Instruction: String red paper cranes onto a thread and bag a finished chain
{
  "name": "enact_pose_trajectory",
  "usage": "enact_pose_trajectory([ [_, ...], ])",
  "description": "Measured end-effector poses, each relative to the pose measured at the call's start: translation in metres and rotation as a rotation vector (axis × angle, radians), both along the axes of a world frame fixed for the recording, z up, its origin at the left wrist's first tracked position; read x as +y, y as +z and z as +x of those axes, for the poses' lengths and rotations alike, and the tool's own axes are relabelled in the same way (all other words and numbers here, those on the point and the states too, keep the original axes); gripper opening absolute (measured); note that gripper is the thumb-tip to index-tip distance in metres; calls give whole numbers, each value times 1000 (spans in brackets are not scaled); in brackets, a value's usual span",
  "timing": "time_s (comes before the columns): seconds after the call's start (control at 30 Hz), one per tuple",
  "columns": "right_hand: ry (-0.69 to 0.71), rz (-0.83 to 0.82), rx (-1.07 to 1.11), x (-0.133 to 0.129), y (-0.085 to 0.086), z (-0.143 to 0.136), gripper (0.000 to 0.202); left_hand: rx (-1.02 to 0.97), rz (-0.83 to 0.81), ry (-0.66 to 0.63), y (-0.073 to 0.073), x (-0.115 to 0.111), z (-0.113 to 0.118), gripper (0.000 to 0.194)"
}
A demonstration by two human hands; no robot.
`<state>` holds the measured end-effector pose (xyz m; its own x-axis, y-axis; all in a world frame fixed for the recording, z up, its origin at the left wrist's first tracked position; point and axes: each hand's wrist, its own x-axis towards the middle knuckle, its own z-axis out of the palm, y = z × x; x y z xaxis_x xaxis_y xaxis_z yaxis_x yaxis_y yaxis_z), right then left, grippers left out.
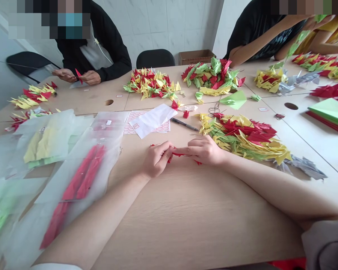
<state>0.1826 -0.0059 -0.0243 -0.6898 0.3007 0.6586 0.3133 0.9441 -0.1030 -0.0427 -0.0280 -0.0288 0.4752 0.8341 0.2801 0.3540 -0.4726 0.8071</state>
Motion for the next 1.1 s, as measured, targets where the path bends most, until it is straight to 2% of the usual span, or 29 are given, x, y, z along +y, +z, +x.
enact_pose_trajectory([
  [0.1, 17, -55, 74, -3, 1, -3, 18, 9, 45, -33, 2, 1, -3, 38],
  [0.2, -86, -302, 249, -4, 3, -6, 12, -30, 94, -12, 3, 2, -4, 33],
  [0.3, -200, -567, 370, -4, 6, -9, 15, -38, 75, 117, 2, 3, -1, 29],
  [0.4, -199, -813, 448, -2, 9, -10, 22, -75, -10, 186, -1, 5, 3, 23],
  [0.57, -117, -1097, 616, 3, 11, -13, 27, -228, -306, 114, -5, 9, 4, 30],
  [0.73, -109, -1310, 738, 7, 16, -16, 26, -188, -334, 51, -3, 10, 2, 22],
  [0.83, -121, -1366, 762, 7, 20, -15, 24, -217, -391, -28, 1, 9, 0, 19],
  [1.0, -157, -1283, 706, 6, 25, -12, 26, -189, -475, -75, 4, 5, 2, 27],
  [1.1, -137, -1240, 687, 7, 25, -10, 30, -222, -524, -117, 4, 4, 2, 25],
])
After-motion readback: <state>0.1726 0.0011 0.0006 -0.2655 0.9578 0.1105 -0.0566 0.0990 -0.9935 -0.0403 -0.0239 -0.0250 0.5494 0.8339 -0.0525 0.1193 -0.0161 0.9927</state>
